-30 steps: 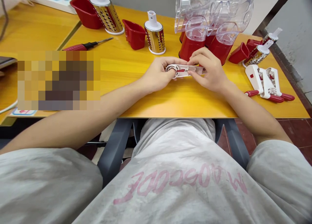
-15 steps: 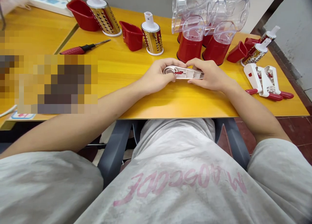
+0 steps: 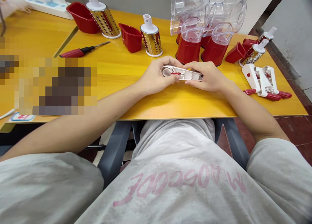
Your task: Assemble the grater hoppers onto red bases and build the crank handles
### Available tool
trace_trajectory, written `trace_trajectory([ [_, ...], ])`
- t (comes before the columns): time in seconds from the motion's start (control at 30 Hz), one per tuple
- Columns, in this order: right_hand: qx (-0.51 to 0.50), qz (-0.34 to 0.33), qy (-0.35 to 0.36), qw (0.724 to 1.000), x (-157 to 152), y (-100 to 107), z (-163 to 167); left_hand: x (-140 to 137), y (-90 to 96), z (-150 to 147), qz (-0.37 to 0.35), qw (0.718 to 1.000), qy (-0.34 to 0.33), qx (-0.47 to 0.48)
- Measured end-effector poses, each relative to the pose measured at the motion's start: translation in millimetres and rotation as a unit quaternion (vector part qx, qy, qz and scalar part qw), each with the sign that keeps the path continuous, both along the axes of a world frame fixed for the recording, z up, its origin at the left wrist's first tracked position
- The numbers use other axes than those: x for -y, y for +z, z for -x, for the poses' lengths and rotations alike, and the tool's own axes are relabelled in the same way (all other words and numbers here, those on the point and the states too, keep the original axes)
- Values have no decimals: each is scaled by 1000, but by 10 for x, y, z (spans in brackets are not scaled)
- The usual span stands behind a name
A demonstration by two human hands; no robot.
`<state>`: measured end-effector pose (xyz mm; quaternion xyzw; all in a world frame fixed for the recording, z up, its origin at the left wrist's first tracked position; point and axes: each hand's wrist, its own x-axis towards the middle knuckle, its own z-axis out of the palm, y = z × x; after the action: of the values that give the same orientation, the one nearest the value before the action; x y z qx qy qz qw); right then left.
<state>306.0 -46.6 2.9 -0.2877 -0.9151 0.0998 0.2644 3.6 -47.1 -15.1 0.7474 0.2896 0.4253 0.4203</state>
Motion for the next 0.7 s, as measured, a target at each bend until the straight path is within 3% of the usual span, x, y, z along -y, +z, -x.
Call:
trace_trajectory([
  [0.47, 2, -16, 7, 1000, -4, -30, 17, 45, 38, -16, 63, 998, 3, 12],
  [0.7, 0, 16, 15, 1000, -5, -3, 26, 70, 77, -3, 75, 997, 27, -7],
])
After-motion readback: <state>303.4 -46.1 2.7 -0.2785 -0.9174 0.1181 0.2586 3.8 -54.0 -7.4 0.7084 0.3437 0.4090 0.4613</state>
